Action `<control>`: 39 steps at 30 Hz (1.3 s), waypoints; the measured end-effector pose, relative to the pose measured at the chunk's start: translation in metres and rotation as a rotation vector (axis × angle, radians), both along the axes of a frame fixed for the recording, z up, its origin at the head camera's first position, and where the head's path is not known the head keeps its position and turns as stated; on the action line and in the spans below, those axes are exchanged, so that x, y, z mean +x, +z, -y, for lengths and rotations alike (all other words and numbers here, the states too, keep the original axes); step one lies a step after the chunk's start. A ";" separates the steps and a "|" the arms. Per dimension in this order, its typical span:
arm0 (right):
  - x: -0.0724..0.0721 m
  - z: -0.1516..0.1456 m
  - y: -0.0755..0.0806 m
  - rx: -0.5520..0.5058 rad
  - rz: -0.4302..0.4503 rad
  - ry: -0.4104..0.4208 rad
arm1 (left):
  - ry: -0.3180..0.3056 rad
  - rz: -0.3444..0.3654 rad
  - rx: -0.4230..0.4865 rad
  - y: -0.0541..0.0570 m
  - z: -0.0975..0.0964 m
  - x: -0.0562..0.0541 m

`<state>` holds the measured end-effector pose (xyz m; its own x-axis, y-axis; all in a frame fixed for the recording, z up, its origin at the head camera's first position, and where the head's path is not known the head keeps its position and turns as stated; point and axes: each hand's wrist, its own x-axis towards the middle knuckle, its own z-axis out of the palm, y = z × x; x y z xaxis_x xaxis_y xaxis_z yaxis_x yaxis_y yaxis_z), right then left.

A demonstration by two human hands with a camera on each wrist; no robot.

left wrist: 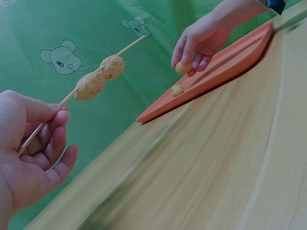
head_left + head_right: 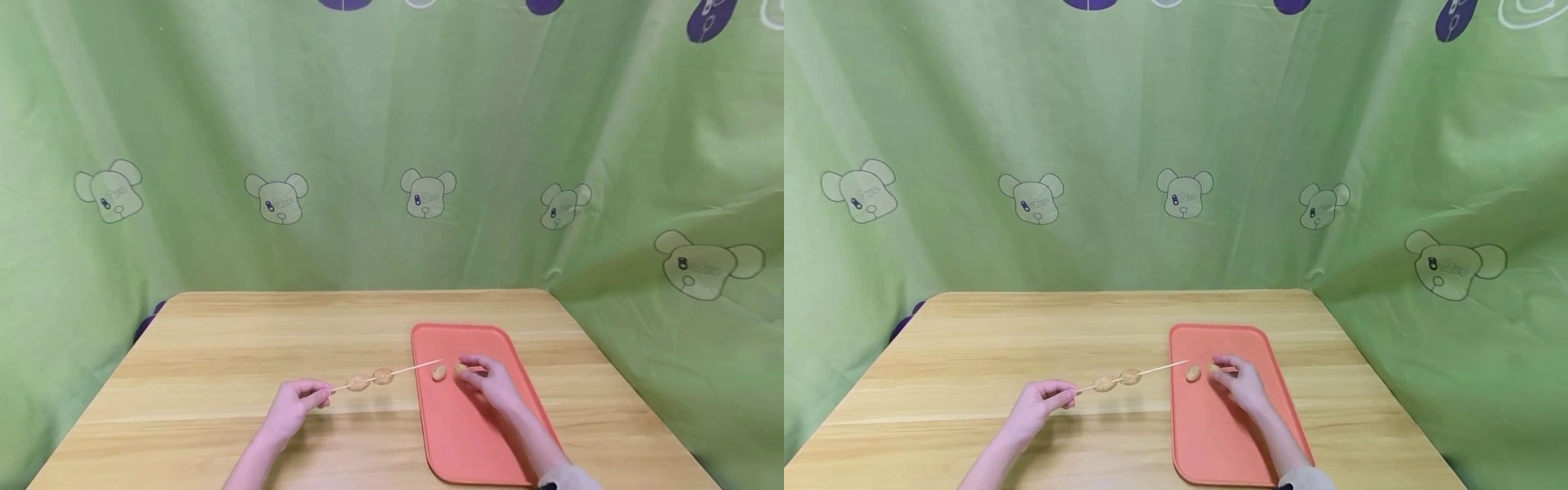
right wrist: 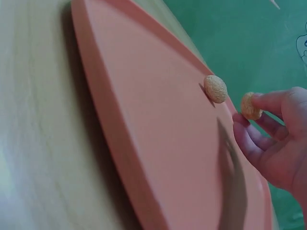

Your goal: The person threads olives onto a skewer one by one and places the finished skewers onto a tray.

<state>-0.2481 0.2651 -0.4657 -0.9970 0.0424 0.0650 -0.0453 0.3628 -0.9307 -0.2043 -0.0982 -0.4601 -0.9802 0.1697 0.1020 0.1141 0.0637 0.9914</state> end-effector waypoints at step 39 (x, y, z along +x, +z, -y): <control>0.025 0.013 0.022 -0.156 -0.191 0.372 | -0.068 -0.015 -0.038 -0.004 0.001 0.001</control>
